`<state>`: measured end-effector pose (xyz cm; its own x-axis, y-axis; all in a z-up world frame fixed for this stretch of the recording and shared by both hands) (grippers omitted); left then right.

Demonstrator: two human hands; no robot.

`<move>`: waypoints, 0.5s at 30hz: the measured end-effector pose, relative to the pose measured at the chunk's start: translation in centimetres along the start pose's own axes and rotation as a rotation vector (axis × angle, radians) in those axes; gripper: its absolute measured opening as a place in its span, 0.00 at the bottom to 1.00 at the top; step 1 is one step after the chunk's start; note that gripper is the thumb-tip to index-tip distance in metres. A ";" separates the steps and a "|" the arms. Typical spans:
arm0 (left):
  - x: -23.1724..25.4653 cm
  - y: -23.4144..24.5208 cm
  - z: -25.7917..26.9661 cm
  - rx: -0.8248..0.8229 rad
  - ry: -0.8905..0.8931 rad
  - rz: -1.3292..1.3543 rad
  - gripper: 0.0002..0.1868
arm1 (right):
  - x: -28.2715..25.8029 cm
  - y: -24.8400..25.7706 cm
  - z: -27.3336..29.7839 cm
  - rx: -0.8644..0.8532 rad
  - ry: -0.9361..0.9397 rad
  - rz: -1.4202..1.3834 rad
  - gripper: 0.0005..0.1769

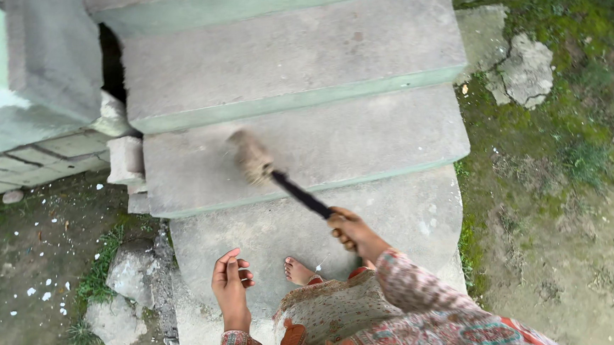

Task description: The person sweeps the concrete steps of a house using a handheld brush, moving dirt and debris from the upper steps down to the bottom landing.

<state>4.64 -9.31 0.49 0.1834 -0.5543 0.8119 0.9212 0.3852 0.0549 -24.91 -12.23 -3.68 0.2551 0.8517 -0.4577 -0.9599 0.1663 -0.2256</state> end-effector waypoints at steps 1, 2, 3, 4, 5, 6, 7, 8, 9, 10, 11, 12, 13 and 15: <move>0.0 -1.0 0.3 -0.005 -0.002 -0.010 0.12 | -0.1 0.2 -0.3 0.000 0.001 -0.011 0.34; 0.0 -2.0 0.7 -0.009 -0.014 -0.015 0.12 | -0.1 0.6 -0.7 0.007 -0.035 -0.002 0.33; 0.0 -3.0 1.2 -0.010 -0.028 -0.021 0.12 | 0.1 1.5 -1.1 0.008 -0.072 0.009 0.31; -0.1 -4.0 1.9 -0.012 -0.032 -0.031 0.12 | 0.2 3.2 -1.2 0.004 -0.071 -0.001 0.31; -0.3 -4.9 2.5 -0.010 -0.042 -0.030 0.12 | 0.4 5.6 -1.3 0.026 -0.085 -0.033 0.31; -0.4 -5.8 3.1 -0.008 -0.052 -0.029 0.12 | 0.8 8.2 -1.4 0.048 -0.100 -0.065 0.31; -0.7 -6.9 3.7 -0.012 -0.055 -0.034 0.12 | 1.3 11.7 -1.4 0.104 -0.117 -0.124 0.29; -1.1 -7.8 4.4 0.000 -0.039 -0.040 0.12 | 1.9 15.6 -1.3 0.161 -0.135 -0.184 0.28; -1.6 -8.8 4.9 0.012 -0.020 -0.043 0.12 | 2.7 19.8 -1.1 0.219 -0.134 -0.266 0.24; -2.0 -9.7 5.5 0.007 -0.022 -0.045 0.12 | 3.4 23.9 -1.1 0.230 -0.156 -0.381 0.19; -2.6 -10.8 6.0 -0.003 -0.013 -0.040 0.12 | 4.4 28.2 -0.9 0.242 -0.129 -0.450 0.16; -3.1 -11.7 6.5 -0.013 -0.005 -0.034 0.12 | 5.3 32.5 -0.7 0.298 -0.102 -0.470 0.11; -3.5 -12.7 6.9 -0.020 -0.012 -0.033 0.12 | 5.8 36.5 -0.5 0.307 -0.072 -0.542 0.09; -4.2 -14.6 7.9 -0.017 0.007 -0.021 0.12 | 5.9 43.2 0.4 0.381 -0.033 -0.624 0.07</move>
Point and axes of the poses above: each hand's wrist, its own z-axis away from the middle knuckle, its own y-axis out of the back of the hand, x = y × z, the point moved 3 cm from there along -z, towards the middle knuckle, and after that the axes turned 1 degree about z, right-handed, at the moved point
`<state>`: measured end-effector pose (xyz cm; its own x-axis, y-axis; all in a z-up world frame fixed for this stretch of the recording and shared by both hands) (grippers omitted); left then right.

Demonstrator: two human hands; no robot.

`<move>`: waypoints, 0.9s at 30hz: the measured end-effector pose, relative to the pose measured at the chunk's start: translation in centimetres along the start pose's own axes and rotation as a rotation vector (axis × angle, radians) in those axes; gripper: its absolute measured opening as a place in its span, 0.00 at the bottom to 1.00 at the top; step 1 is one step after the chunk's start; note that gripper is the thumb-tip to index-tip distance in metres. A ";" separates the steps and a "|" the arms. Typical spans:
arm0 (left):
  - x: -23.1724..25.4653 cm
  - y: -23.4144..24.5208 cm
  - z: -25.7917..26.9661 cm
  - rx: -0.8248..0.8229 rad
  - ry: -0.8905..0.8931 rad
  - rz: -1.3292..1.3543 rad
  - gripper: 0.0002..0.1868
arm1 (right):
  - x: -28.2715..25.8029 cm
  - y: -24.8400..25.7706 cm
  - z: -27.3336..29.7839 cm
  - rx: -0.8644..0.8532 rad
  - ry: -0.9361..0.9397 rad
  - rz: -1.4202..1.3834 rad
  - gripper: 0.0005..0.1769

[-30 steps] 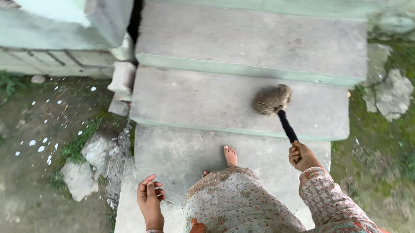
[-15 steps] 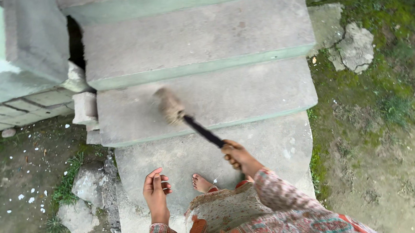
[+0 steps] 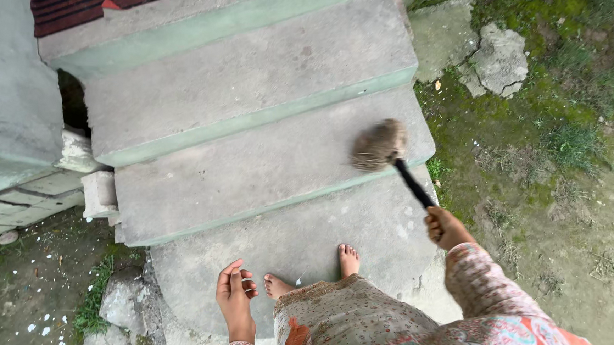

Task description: The person sweeps the concrete steps of a house using a handheld brush, moving dirt and debris from the upper steps down to the bottom landing.

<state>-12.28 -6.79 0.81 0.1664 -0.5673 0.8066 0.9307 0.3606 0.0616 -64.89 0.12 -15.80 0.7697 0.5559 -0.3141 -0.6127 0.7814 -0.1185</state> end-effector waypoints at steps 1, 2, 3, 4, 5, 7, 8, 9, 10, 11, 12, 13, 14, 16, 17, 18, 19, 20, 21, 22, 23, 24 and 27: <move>-0.3 -1.0 0.4 -0.004 -0.007 0.002 0.12 | -2.0 1.5 -0.4 0.060 0.026 -0.014 0.06; -0.5 -1.8 0.7 -0.016 -0.016 -0.001 0.12 | -3.4 2.0 -0.8 0.054 0.031 -0.016 0.06; -0.6 -2.6 1.0 -0.028 -0.025 -0.005 0.13 | -5.0 2.3 -0.9 0.067 0.094 -0.013 0.06; -0.6 -3.3 1.3 -0.030 -0.032 -0.002 0.13 | -6.4 2.5 -0.7 0.081 0.158 -0.010 0.07; -0.6 -4.0 1.6 -0.037 -0.038 0.006 0.12 | -7.1 2.1 -0.4 0.075 0.163 -0.012 0.07; -0.7 -5.0 2.0 -0.045 -0.047 0.015 0.12 | -7.6 -1.0 2.2 0.050 0.256 -0.006 0.07; -0.6 -5.4 2.2 -0.045 -0.051 0.018 0.12 | -7.3 -2.3 4.0 0.069 0.247 0.033 0.13; -0.5 -5.9 2.3 -0.044 -0.055 0.020 0.12 | -6.8 -3.8 5.7 0.088 0.239 0.072 0.20; -0.3 -6.3 2.3 -0.045 -0.057 0.016 0.12 | -6.0 -5.5 7.0 0.051 0.211 0.135 0.21; -0.2 -6.6 2.4 -0.037 -0.055 -0.006 0.12 | -5.1 -6.7 8.2 0.013 0.183 0.197 0.23; -0.1 -7.0 2.5 -0.028 -0.050 -0.030 0.13 | -4.0 -8.1 9.0 -0.107 0.186 0.217 0.24; 0.1 -7.4 2.6 -0.029 -0.050 -0.035 0.13 | -3.3 -9.5 9.4 -0.227 0.190 0.237 0.25; 0.4 -7.7 2.7 -0.022 -0.049 -0.053 0.13 | -2.8 -10.7 9.3 -0.255 0.136 0.262 0.26; 1.0 -8.4 2.9 -0.012 -0.046 -0.077 0.13 | -2.2 -13.3 8.5 -0.363 0.059 0.300 0.28; 1.5 -8.8 2.7 -0.008 -0.052 -0.100 0.12 | -2.2 -14.6 7.7 -0.443 0.037 0.311 0.28; 2.0 -9.2 2.6 -0.002 -0.056 -0.123 0.12 | -2.1 -15.8 6.7 -0.443 0.029 0.309 0.28; 2.4 -9.5 2.5 0.002 -0.053 -0.129 0.12 | -2.1 -17.1 5.5 -0.446 0.008 0.365 0.28; 2.9 -9.8 2.4 0.006 -0.068 -0.145 0.13 | -2.1 -17.6 4.1 -0.449 -0.014 0.419 0.27; 3.3 -10.1 2.3 0.011 -0.084 -0.161 0.13 | -2.6 -17.6 2.5 -0.450 -0.023 0.416 0.27; 3.6 -10.4 2.2 0.013 -0.079 -0.167 0.13 | -3.3 -17.2 0.6 -0.419 -0.030 0.370 0.25; 3.9 -10.6 2.1 0.014 -0.080 -0.180 0.13 | -3.7 -16.7 -1.3 -0.388 -0.038 0.325 0.22; 4.1 -10.9 1.9 0.015 -0.082 -0.191 0.13 | -4.8 -15.4 -3.3 -0.386 -0.071 0.165 0.14; 3.6 -11.3 1.8 0.020 -0.040 -0.191 0.13 | -9.7 -8.5 -7.1 -0.289 -0.130 -0.161 0.09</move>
Point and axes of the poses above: each hand's wrist, its own z-axis away from the middle knuckle, its own y-axis out of the back of the hand, x = y × z, the point moved 3 cm from there along -z, towards the middle knuckle, and after that the axes turned 1 degree about z, right-handed, at the moved point
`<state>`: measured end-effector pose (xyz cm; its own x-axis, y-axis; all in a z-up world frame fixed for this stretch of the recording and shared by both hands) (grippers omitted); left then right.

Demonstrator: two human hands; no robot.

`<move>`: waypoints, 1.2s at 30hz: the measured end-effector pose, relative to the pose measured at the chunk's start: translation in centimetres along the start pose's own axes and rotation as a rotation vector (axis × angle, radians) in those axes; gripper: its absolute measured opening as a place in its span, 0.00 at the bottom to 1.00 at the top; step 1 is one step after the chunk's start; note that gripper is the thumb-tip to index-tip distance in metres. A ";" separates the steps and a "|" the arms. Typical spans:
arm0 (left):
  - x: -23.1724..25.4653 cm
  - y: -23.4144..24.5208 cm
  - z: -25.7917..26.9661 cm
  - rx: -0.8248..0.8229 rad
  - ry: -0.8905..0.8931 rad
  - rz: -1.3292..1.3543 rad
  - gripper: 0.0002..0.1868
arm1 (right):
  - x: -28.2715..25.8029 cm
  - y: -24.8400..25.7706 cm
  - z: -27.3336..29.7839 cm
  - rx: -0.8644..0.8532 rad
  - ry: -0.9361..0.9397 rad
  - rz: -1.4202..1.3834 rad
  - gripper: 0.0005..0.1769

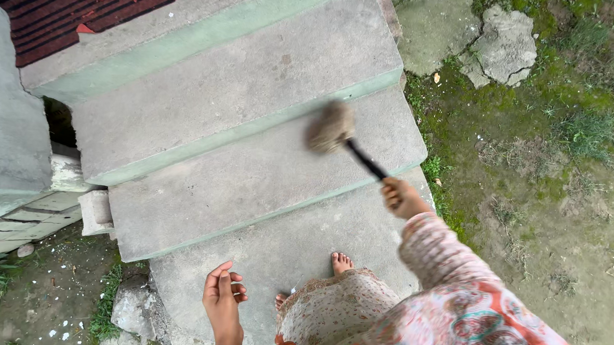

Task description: The person sweeps the concrete steps of a house using a handheld brush, moving dirt and debris from the upper steps down to the bottom landing.

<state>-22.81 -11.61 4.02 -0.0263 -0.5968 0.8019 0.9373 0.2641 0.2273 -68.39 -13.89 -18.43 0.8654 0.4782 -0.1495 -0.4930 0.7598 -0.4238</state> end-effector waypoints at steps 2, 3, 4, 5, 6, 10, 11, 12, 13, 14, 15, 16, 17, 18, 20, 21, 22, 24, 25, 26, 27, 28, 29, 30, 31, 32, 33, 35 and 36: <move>-0.6 -0.2 -0.1 -0.006 0.018 0.003 0.13 | -3.9 3.8 1.2 0.171 0.123 -0.066 0.08; -0.9 -0.2 -0.1 -0.010 0.029 0.010 0.13 | -5.4 4.8 1.7 0.218 0.190 -0.089 0.07; -1.2 -0.2 -0.1 -0.010 0.033 0.011 0.13 | -7.1 6.2 2.8 0.264 0.256 -0.111 0.07; -1.5 -0.2 -0.1 -0.013 0.040 0.018 0.13 | -8.8 7.0 3.6 0.309 0.306 -0.125 0.07; -1.8 -0.1 -0.1 -0.015 0.047 0.026 0.13 | -9.8 7.3 4.1 0.355 0.356 -0.139 0.08; -2.3 0.5 0.1 0.016 0.084 0.023 0.13 | -11.1 7.1 4.2 0.770 0.529 0.190 0.19; -2.4 0.7 0.1 0.017 0.073 0.036 0.13 | -10.8 7.1 4.1 0.785 0.562 0.231 0.22; -2.5 1.0 0.1 0.017 0.062 0.050 0.13 | -10.3 7.1 4.0 0.799 0.595 0.271 0.24; -2.7 1.3 0.1 0.030 0.063 0.058 0.13 | -9.4 6.8 3.6 0.790 0.594 0.284 0.24; -2.9 1.5 0.1 0.023 0.046 0.073 0.12 | -8.3 6.5 3.3 0.778 0.589 0.321 0.25; -3.1 1.6 0.1 0.017 0.027 0.090 0.12 | -6.8 5.9 3.0 0.755 0.567 0.396 0.26; -3.3 2.0 0.2 0.031 0.027 0.101 0.12 | -4.9 5.0 2.7 0.715 0.527 0.535 0.27; -3.5 2.2 0.3 0.023 0.019 0.132 0.12 | -2.7 3.8 2.4 0.667 0.490 0.690 0.28; -3.6 2.4 0.5 0.014 0.010 0.164 0.11 | -0.4 2.5 2.2 0.609 0.448 0.871 0.28; -3.8 3.3 0.8 0.034 -0.004 0.190 0.12 | 5.3 -1.2 2.9 0.463 0.374 1.249 0.30; -3.8 3.7 1.0 0.037 -0.017 0.203 0.12 | 8.0 -3.1 3.5 0.383 0.344 1.404 0.31; -3.9 4.3 1.1 0.056 -0.021 0.219 0.12 | 10.9 -5.0 4.1 0.296 0.314 1.524 0.32; -4.2 5.7 1.5 0.098 -0.004 0.230 0.12 | 16.1 -8.6 5.3 0.134 0.253 1.704 0.34; -4.4 6.5 1.6 0.116 -0.007 0.246 0.12 | 17.8 -10.1 5.6 0.077 0.239 1.753 0.35; -4.7 7.3 1.7 0.132 -0.008 0.257 0.12 | 19.7 -11.4 5.7 0.016 0.230 1.805 0.36; -5.1 8.3 1.8 0.148 -0.006 0.265 0.12 | 20.8 -12.4 5.5 0.004 0.232 1.825 0.36; -5.6 9.2 1.8 0.164 -0.006 0.280 0.12 | 22.0 -13.6 5.1 -0.110 0.283 1.937 0.34; -6.0 10.0 1.8 0.167 -0.018 0.308 0.12 | 23.2 -14.5 4.8 -0.228 0.333 2.043 0.33; -6.4 10.9 1.7 0.169 -0.031 0.335 0.12 | 23.8 -15.2 4.3 -0.240 0.333 2.062 0.33; -6.9 11.9 1.6 0.184 -0.030 0.351 0.12 | 24.3 -16.1 4.0 -0.350 0.369 2.106 0.33; -7.4 13.0 1.5 0.203 -0.041 0.374 0.12 | 24.8 -16.9 3.9 -0.463 0.404 2.147 0.34; -7.8 14.1 1.3 0.222 -0.050 0.397 0.12 | 24.7 -17.5 4.1 -0.474 0.400 2.165 0.34; -8.7 16.5 0.9 0.254 -0.051 0.427 0.11 | 24.0 -18.5 4.6 -0.392 0.381 2.201 0.37; -9.2 17.8 0.7 0.271 -0.055 0.441 0.11 | 23.6 -18.8 5.0 -0.368 0.431 2.229 0.37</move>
Point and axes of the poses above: each hand's wrist, its own z-axis away from the middle knuckle, its own y-axis out of the back of the hand, x = y × z, the point moved 3 cm from there along -z, towards the middle knuckle, and after that the axes turned 1 degree about z, right-handed, at the moved point
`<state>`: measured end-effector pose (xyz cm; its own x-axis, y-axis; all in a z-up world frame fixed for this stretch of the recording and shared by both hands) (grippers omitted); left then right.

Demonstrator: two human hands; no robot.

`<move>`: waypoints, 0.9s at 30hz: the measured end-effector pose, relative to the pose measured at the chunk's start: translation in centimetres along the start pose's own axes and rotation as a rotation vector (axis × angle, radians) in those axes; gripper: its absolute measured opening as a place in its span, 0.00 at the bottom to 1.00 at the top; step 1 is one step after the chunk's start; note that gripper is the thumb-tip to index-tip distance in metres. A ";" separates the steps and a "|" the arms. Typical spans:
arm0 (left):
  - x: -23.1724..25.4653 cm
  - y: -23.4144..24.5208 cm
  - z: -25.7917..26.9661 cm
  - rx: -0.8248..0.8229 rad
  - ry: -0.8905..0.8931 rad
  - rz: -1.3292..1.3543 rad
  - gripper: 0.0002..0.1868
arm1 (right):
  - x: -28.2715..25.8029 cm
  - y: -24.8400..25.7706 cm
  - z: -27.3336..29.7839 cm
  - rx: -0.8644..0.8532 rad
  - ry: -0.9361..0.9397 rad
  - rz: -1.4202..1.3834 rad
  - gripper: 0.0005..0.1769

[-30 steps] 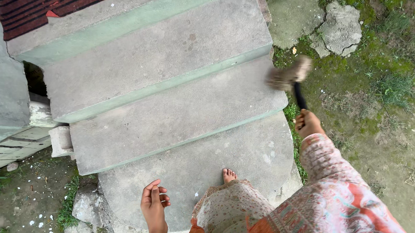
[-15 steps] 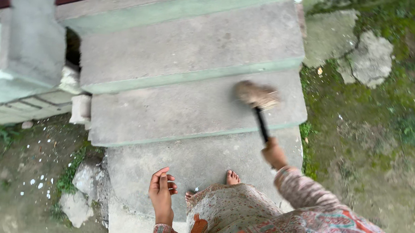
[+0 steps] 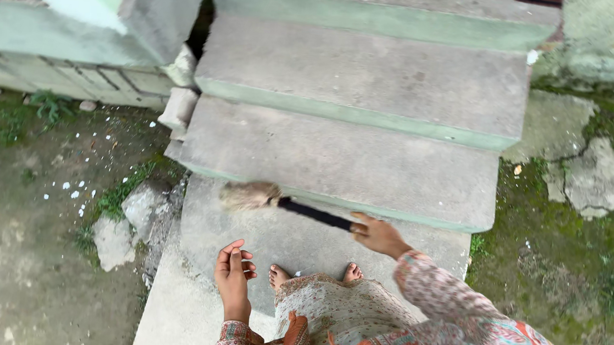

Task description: The person sweeps the concrete steps of a house using a handheld brush, moving dirt and debris from the upper steps down to the bottom landing.

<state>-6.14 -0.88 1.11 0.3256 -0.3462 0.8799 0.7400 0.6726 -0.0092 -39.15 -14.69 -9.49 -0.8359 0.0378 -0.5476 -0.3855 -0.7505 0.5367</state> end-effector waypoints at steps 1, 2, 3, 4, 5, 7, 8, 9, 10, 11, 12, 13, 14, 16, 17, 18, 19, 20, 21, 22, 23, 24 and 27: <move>0.0 1.3 -0.5 0.014 0.003 0.013 0.11 | 0.1 0.6 0.4 0.037 0.001 0.038 0.37; 0.1 2.6 -1.0 0.040 0.005 0.027 0.11 | 0.3 0.9 0.8 0.081 -0.069 0.008 0.36; 0.0 4.0 -1.4 0.063 0.009 0.039 0.11 | 0.7 0.9 1.2 0.127 -0.141 -0.023 0.34; -0.1 5.4 -1.8 0.074 0.014 0.051 0.11 | 1.2 0.7 1.3 0.157 -0.227 0.017 0.30; -0.1 6.7 -2.2 0.096 0.025 0.063 0.12 | 1.9 0.4 1.5 0.190 -0.315 0.055 0.26; -0.3 9.3 -2.9 0.124 0.037 0.087 0.12 | 3.3 0.0 1.1 0.318 -0.366 -0.033 0.25; -0.3 10.5 -3.2 0.128 0.038 0.096 0.12 | 4.1 -0.3 0.4 0.339 -0.449 -0.092 0.25; -0.4 11.7 -3.3 0.139 0.039 0.103 0.12 | 4.8 -0.7 -0.4 0.354 -0.529 -0.148 0.25; -0.6 12.7 -3.5 0.153 0.042 0.115 0.12 | 5.4 -0.4 -1.2 0.348 -0.522 -0.133 0.25; -0.6 14.1 -3.7 0.177 0.048 0.118 0.12 | 5.8 0.0 -2.1 0.409 -0.587 -0.181 0.22; -0.5 15.2 -3.8 0.200 0.053 0.121 0.12 | 5.7 0.2 -3.0 0.467 -0.653 -0.229 0.25; -0.4 16.3 -3.8 0.216 0.053 0.124 0.12 | 4.8 -0.3 -4.0 0.456 -0.645 -0.221 0.25; -0.3 17.3 -3.7 0.238 0.058 0.137 0.11 | 3.6 -0.7 -5.1 0.495 -0.609 -0.137 0.24; -0.2 19.0 -3.6 0.267 0.067 0.148 0.11 | 0.8 -2.2 -6.6 0.413 -0.552 -0.019 0.26; -0.2 19.9 -3.5 0.285 0.080 0.134 0.12 | -1.6 -3.7 -7.6 0.293 -0.531 0.015 0.27; -0.2 20.7 -3.4 0.302 0.093 0.120 0.12 | -4.5 -5.5 -8.3 0.243 -0.447 0.050 0.25; -0.1 21.3 -3.5 0.310 0.097 0.120 0.12 | -7.0 -6.7 -8.6 0.193 -0.362 0.083 0.23; -0.1 21.9 -3.4 0.320 0.100 0.126 0.12 | -9.6 -7.8 -9.0 0.146 -0.299 0.107 0.23; 0.0 22.5 -3.5 0.331 0.102 0.134 0.12 | -12.5 -9.2 -9.7 0.085 -0.252 0.140 0.23; 0.0 23.1 -3.6 0.339 0.104 0.135 0.12 | -15.1 -10.6 -10.0 0.016 -0.204 0.171 0.22; 0.2 23.5 -3.9 0.346 0.097 0.140 0.12 | -17.5 -11.7 -10.4 -0.049 -0.158 0.205 0.22; 0.3 23.9 -4.0 0.353 0.091 0.144 0.12 | -19.5 -12.5 -10.5 -0.096 -0.120 0.223 0.22; 0.9 24.6 -4.8 0.353 0.072 0.168 0.12 | -24.2 -12.9 -10.3 -0.067 0.014 0.289 0.23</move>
<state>15.16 12.21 -0.61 0.4749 -0.2484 0.8443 0.4289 0.9030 0.0244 -9.95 -12.65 -9.80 -0.9016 -0.1926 -0.3873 -0.1052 -0.7708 0.6283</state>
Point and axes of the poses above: each hand's wrist, its own z-axis away from the middle knuckle, its own y-axis out of the back of the hand, x = y × z, the point moved 3 cm from there along -z, towards the middle knuckle, and after that the axes turned 1 degree about z, right-handed, at the moved point
